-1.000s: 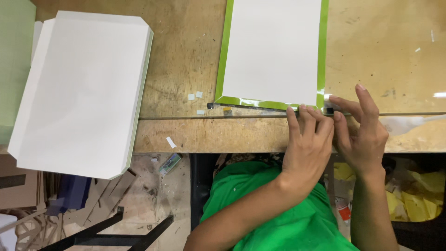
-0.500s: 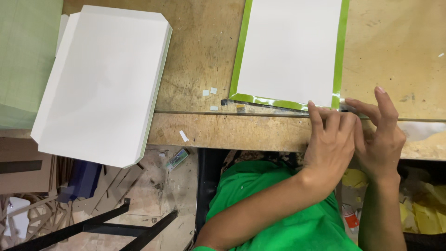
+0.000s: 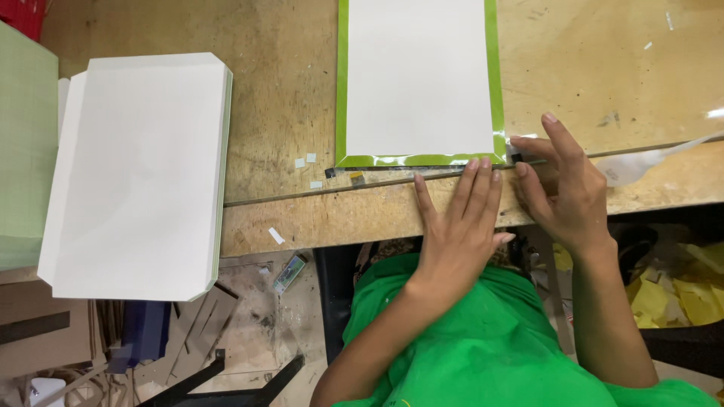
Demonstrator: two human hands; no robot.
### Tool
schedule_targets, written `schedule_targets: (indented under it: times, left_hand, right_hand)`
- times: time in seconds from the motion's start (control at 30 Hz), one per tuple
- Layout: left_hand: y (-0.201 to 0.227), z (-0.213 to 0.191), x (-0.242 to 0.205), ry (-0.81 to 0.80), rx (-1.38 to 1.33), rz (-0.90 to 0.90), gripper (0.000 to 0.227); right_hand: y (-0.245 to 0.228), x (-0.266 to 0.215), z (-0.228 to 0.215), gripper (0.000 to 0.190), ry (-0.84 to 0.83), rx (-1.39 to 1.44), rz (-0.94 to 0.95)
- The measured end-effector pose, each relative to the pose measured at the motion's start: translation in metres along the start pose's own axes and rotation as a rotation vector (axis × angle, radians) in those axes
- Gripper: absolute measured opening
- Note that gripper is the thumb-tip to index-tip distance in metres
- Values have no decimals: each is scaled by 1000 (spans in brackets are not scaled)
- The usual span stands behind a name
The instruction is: The person applies glue from a squeeze bottle to the edges of flat white paperboard pieces with green borders, then folds and presses the flaps to form box shapes. The person repeats this process on multiple pieces, stacking completed boxes to the side.
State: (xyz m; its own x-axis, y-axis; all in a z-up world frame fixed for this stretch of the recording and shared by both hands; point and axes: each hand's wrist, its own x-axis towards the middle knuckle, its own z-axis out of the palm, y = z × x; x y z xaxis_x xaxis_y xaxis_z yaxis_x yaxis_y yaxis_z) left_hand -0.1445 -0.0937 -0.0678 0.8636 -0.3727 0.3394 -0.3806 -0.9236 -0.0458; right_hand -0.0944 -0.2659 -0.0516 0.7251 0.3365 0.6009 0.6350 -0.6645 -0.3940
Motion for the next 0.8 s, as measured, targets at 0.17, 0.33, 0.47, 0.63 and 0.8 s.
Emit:
schedule_targets:
  times: [0.17, 0.33, 0.47, 0.63, 0.8]
  left_hand:
    - [-28, -15, -6, -54, -77, 89, 99]
    - [-73, -26, -13, -250, -135, -42, 98]
    - [-114, -24, -23, -252, -111, -287, 84]
    - [-124, -25, -32, -84, -149, -335, 75]
    - [-100, -23, -39, -59, -142, -343, 81]
  right_hand:
    - [1, 3, 1, 59, 12, -48, -31]
    - [3, 3, 2, 54, 1, -54, -31]
    - [-2, 10, -1, 31, -33, -62, -88]
    - [-26, 16, 4, 27, -89, -99, -181]
    - [-45, 1, 12, 34, -156, -238, -86]
